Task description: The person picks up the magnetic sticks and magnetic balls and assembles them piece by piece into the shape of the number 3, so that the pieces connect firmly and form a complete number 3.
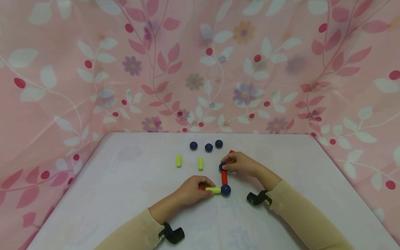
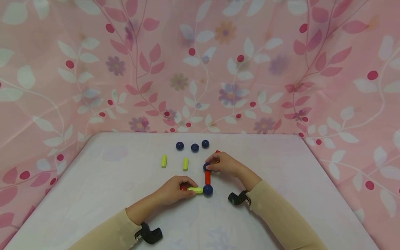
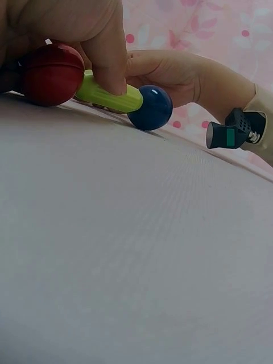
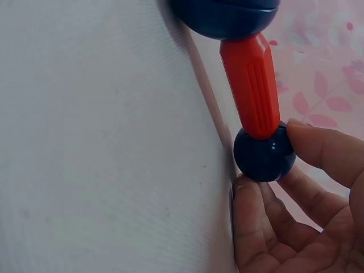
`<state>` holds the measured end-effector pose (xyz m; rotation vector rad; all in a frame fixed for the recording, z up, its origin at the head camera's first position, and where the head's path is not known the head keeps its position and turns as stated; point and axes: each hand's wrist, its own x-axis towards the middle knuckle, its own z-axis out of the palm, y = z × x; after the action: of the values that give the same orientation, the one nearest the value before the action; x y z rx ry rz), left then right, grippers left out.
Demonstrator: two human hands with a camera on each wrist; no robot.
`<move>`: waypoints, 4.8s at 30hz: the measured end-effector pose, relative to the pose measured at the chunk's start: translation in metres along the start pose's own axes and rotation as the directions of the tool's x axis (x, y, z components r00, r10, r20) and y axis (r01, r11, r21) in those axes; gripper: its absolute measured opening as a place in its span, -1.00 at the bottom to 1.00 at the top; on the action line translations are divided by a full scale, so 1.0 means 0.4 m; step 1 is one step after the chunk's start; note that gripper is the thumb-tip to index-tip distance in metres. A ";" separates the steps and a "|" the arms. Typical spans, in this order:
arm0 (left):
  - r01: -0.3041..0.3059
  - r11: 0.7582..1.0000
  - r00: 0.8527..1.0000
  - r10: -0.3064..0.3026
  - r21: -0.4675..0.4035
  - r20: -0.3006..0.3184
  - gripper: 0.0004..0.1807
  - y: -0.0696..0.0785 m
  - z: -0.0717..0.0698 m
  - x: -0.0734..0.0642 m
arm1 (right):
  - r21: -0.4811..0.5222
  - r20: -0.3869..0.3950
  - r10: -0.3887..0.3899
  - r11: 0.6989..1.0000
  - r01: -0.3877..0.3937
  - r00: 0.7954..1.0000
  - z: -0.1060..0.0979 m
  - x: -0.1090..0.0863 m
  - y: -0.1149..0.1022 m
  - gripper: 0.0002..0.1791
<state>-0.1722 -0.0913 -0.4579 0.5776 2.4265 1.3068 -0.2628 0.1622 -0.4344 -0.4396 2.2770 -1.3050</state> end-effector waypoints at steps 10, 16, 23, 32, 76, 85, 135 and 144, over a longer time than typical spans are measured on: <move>-0.002 1.000 1.000 0.002 0.005 -0.001 -0.85 -0.002 0.000 0.001 | -0.026 -0.006 0.001 1.000 -0.001 1.000 0.002 -0.007 -0.009 -0.63; 0.005 1.000 1.000 -0.005 -0.003 0.002 -0.85 -0.002 0.000 0.001 | -0.015 -0.021 0.016 1.000 -0.017 1.000 0.005 -0.005 -0.008 -0.65; 0.008 1.000 1.000 -0.008 -0.006 0.000 -0.85 -0.002 0.001 0.001 | -0.041 -0.034 -0.005 0.999 0.004 0.999 0.000 -0.011 -0.010 -0.66; 0.012 1.000 1.000 -0.012 0.001 -0.003 -0.84 -0.007 0.000 0.003 | -0.075 -0.117 -0.036 0.997 0.027 0.992 -0.009 -0.040 -0.022 -0.70; -0.015 0.999 1.000 0.015 0.038 0.007 -0.87 0.015 0.007 0.000 | -0.007 -0.239 0.195 0.979 -0.203 0.951 0.106 -0.128 -0.013 -0.66; -0.017 0.999 1.000 0.016 0.042 0.016 -0.86 0.014 0.006 0.003 | -0.003 -0.255 0.228 0.972 -0.237 0.939 0.118 -0.123 -0.021 -0.64; 0.021 0.998 0.989 -0.029 -0.058 -0.146 -0.67 0.104 -0.040 0.352 | 0.012 -0.235 0.228 0.973 -0.232 0.945 0.126 -0.163 -0.024 -0.65; 0.021 0.997 0.991 -0.031 -0.071 -0.133 -0.69 0.077 -0.003 0.388 | 0.027 -0.236 0.216 0.976 -0.216 0.947 0.130 -0.169 -0.022 -0.66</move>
<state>-0.3013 -0.0003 -0.4452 0.4517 2.4736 1.4567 -0.1775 0.1538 -0.4328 -0.0287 2.4368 -1.3038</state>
